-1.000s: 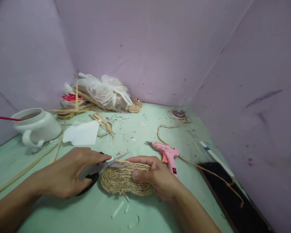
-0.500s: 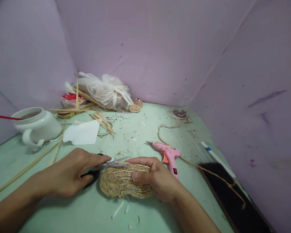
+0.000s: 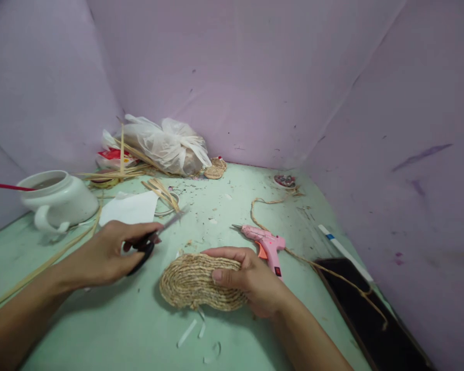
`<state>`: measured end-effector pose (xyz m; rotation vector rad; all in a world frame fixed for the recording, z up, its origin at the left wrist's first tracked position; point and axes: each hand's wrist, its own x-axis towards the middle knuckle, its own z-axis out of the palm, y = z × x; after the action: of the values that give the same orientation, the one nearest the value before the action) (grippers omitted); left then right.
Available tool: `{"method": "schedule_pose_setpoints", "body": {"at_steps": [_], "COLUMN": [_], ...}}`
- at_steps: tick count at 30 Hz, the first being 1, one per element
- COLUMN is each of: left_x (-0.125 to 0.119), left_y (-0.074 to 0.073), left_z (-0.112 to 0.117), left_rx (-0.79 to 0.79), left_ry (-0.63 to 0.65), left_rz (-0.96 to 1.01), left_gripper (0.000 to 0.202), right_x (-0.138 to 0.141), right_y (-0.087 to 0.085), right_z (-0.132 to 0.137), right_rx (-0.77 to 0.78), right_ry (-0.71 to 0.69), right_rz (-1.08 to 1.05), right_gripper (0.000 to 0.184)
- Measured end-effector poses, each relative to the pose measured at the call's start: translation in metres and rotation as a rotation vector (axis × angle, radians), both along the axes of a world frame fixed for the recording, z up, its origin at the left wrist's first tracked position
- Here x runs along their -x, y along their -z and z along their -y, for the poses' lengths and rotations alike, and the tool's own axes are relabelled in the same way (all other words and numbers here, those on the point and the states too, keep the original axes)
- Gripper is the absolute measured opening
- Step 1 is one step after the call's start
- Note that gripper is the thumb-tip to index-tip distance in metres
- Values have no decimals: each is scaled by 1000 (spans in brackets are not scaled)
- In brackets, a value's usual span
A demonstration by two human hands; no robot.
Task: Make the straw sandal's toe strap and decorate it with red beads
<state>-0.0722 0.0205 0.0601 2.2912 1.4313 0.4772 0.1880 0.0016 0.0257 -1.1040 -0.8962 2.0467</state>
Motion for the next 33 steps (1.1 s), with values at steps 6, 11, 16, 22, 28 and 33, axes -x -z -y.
{"method": "schedule_pose_setpoints", "body": {"at_steps": [6, 11, 16, 22, 28, 33], "left_x": [5, 15, 4, -31, -35, -36], "left_y": [13, 30, 18, 11, 25, 32], "left_z": [-15, -21, -13, 6, 5, 5], "left_rx": [-14, 12, -22, 565, 515, 526], "left_ry": [-292, -206, -250, -108, -314, -312], "left_rz": [-432, -498, -92, 472, 538, 543], "left_gripper": [39, 23, 30, 23, 19, 17], "right_x": [5, 8, 14, 7, -47, -54], "right_y": [0, 7, 14, 0, -26, -20], "right_z": [-2, -3, 0, -2, -19, -22], "right_rx": [-122, -124, -133, -346, -470, -365], "right_ry": [134, 212, 202, 191, 355, -31], "right_rz": [23, 48, 38, 165, 1516, 1663], "right_gripper": [42, 43, 38, 44, 43, 49]}}
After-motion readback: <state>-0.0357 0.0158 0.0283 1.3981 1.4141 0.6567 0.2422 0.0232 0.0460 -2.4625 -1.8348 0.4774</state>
